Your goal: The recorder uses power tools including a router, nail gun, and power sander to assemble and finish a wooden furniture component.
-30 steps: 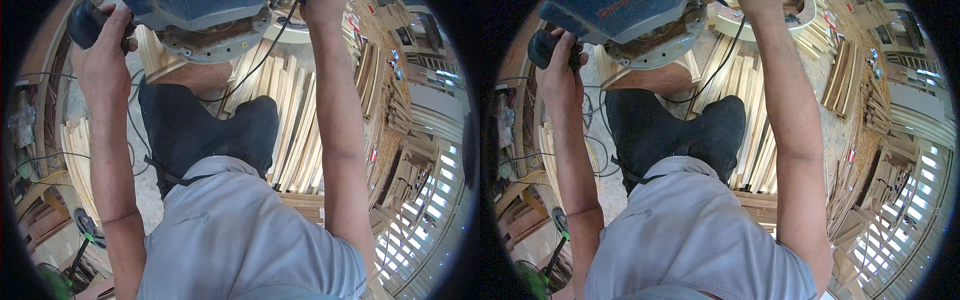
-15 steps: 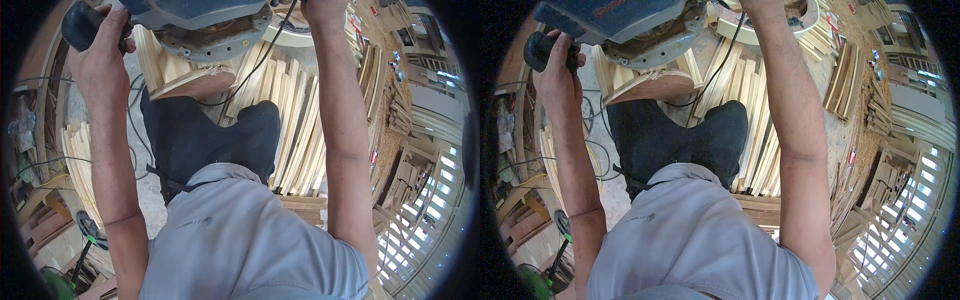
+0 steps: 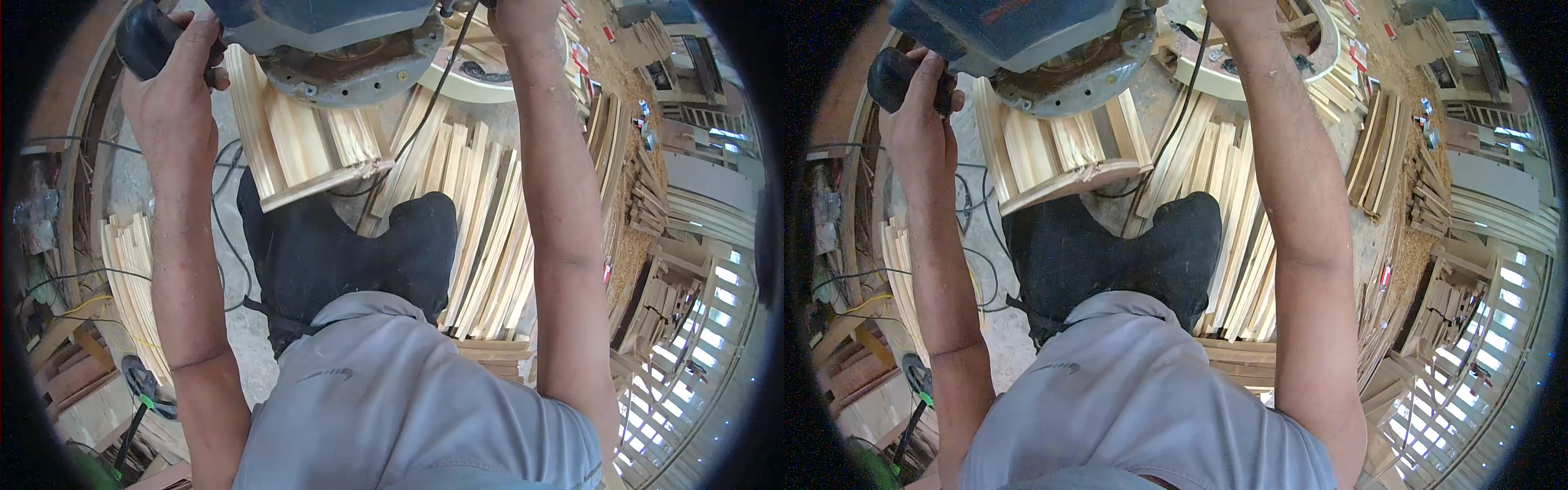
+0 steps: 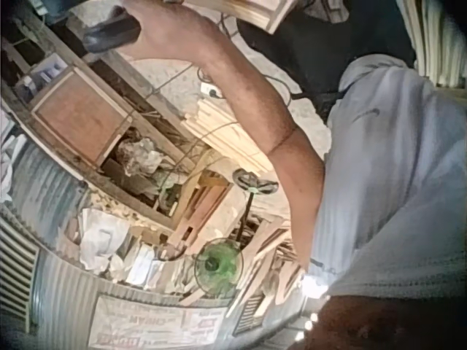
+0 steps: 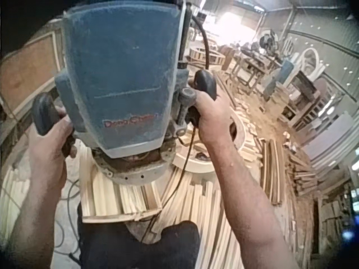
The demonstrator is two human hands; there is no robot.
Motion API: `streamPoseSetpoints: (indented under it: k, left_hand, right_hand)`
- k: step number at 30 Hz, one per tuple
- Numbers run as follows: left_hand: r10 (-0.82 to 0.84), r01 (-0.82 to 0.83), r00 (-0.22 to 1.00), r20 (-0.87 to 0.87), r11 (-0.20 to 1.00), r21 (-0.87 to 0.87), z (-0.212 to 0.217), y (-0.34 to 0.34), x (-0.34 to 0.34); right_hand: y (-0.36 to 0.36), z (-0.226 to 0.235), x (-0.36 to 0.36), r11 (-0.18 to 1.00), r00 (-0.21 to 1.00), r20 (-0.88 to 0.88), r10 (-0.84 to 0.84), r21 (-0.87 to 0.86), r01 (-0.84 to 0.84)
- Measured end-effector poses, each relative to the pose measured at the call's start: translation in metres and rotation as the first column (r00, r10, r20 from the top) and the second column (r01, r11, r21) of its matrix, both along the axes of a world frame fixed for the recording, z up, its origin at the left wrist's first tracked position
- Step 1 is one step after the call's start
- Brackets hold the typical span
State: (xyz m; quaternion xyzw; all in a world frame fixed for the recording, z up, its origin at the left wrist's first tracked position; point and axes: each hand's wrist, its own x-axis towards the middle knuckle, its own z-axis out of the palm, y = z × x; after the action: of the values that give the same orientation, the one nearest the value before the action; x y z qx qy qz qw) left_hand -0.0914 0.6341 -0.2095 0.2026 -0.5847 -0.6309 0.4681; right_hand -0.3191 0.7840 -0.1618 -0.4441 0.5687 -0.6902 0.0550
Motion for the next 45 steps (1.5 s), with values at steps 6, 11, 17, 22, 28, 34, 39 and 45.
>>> streamPoseSetpoints:
  k: [6,11,17,22,28,34,39,45]
  left_hand:
    - [0.037,-0.032,0.995,0.093,0.998,-0.051,0.004,0.002,-0.007]
    - [0.015,-0.014,1.0,0.02,0.998,-0.053,0.005,-0.013,-0.017]
    - [0.058,-0.055,0.997,0.052,0.997,-0.053,0.002,-0.024,-0.024]
    - [0.064,-0.062,0.997,0.039,0.997,-0.053,0.001,-0.037,-0.034]
    - [0.082,-0.082,0.997,0.004,0.996,-0.039,-0.001,-0.057,-0.05]
    - [0.101,-0.1,0.994,0.036,0.995,-0.016,0.003,-0.071,-0.065]
    - [0.123,-0.124,0.991,0.05,0.992,0.013,0.002,-0.07,-0.063]
    - [0.069,-0.076,0.987,0.145,0.996,0.042,0.013,-0.065,-0.061]
  right_hand:
    - [-0.009,-0.004,-0.008,0.997,0.995,0.075,-0.059,0.044,0.056]
    - [-0.019,0.0,-0.013,0.997,0.995,0.073,-0.073,0.037,0.07]
    - [-0.034,0.002,-0.025,0.995,0.996,0.031,-0.089,0.051,0.087]
    - [-0.047,0.001,-0.036,0.999,0.997,0.066,-0.029,0.034,0.027]
    - [-0.066,0.007,-0.044,0.996,0.999,-0.004,-0.049,0.069,0.049]
    - [-0.083,0.009,-0.057,0.999,0.996,0.076,0.049,0.017,-0.051]
    - [-0.085,0.001,-0.075,0.994,0.986,-0.153,-0.062,0.078,0.074]
    - [-0.08,-0.003,-0.08,0.97,0.985,-0.098,-0.141,0.186,0.157]
